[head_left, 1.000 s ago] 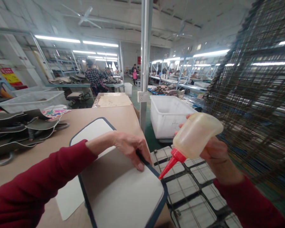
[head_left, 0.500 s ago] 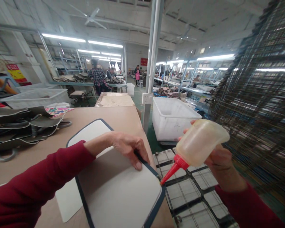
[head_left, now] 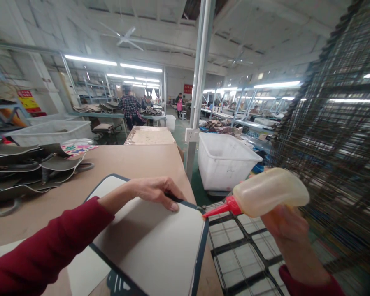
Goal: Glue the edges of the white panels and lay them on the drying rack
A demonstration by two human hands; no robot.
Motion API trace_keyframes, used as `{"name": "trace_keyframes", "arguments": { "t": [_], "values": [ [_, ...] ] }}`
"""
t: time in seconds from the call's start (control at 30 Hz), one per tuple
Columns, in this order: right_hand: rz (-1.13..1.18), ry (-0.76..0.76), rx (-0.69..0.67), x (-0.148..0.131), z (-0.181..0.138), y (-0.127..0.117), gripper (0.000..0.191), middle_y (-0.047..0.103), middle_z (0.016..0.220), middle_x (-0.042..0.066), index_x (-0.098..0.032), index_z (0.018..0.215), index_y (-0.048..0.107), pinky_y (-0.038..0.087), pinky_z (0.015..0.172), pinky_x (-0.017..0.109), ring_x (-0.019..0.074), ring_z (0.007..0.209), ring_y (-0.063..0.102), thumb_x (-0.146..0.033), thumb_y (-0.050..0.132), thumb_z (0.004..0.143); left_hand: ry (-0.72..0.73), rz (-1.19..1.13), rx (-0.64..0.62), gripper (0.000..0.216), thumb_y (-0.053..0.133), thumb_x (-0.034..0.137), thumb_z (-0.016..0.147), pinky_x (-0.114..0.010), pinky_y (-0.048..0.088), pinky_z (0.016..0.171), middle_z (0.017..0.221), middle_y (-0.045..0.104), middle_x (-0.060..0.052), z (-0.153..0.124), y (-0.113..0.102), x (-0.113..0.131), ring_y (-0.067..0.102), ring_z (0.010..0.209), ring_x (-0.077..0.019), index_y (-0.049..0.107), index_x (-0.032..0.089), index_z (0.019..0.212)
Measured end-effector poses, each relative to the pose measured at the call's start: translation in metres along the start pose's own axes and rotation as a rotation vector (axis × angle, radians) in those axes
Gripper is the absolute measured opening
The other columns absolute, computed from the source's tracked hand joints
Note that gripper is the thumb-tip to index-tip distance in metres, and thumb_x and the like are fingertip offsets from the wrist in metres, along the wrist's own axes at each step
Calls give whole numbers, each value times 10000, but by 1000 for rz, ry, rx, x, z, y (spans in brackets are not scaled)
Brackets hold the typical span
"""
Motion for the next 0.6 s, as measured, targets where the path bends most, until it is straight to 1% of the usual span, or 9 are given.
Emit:
{"name": "trace_keyframes", "arguments": {
  "t": [0.07,0.17,0.3,0.4,0.47,0.6],
  "values": [
    [18,-34,37,-1,0,0,675,695,1130,53,-323,1080,624,467,1004,582,343,1222,552,-221,807,439,-18,-23,29,252,729,346,783,-181,453,591,701,680,-16,0,0,-4,552,626,-125,780,118,879],
    [37,-23,100,-1,-1,-6,666,711,1079,67,-301,1051,637,468,992,604,362,1211,557,-197,795,413,-34,-69,81,256,755,355,755,-183,446,584,703,673,-12,1,-1,-11,550,626,-124,778,129,871],
    [46,11,58,1,-4,-9,655,719,1038,81,-300,1037,641,457,976,647,381,1210,554,-172,783,411,-34,-114,103,236,745,358,760,-188,442,594,719,673,-11,2,1,-18,558,647,-130,776,145,854],
    [43,25,37,1,-5,-11,647,725,1003,74,-302,1045,638,462,973,643,371,1198,566,-180,788,428,-50,-130,115,225,718,360,784,-191,435,594,730,676,-11,1,2,-22,563,645,-130,770,156,865],
    [39,18,36,1,-6,-12,632,729,984,51,-312,1048,637,487,959,616,349,1141,609,-195,787,446,-53,-142,117,223,716,361,786,-195,434,589,720,673,-12,0,3,-24,559,626,-127,765,154,854],
    [-8,13,31,-1,-8,-15,642,735,955,38,-289,1063,658,570,862,520,306,917,695,-208,773,437,-69,-170,134,240,720,374,779,-197,429,562,712,669,-17,0,4,-28,561,608,-126,746,141,829]
  ]
}}
Point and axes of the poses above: each hand's wrist, its own z-axis towards the middle knuckle, its own y-axis out of the palm, x = y × z, the point moved 4 cm from there along z, towards the middle knuckle
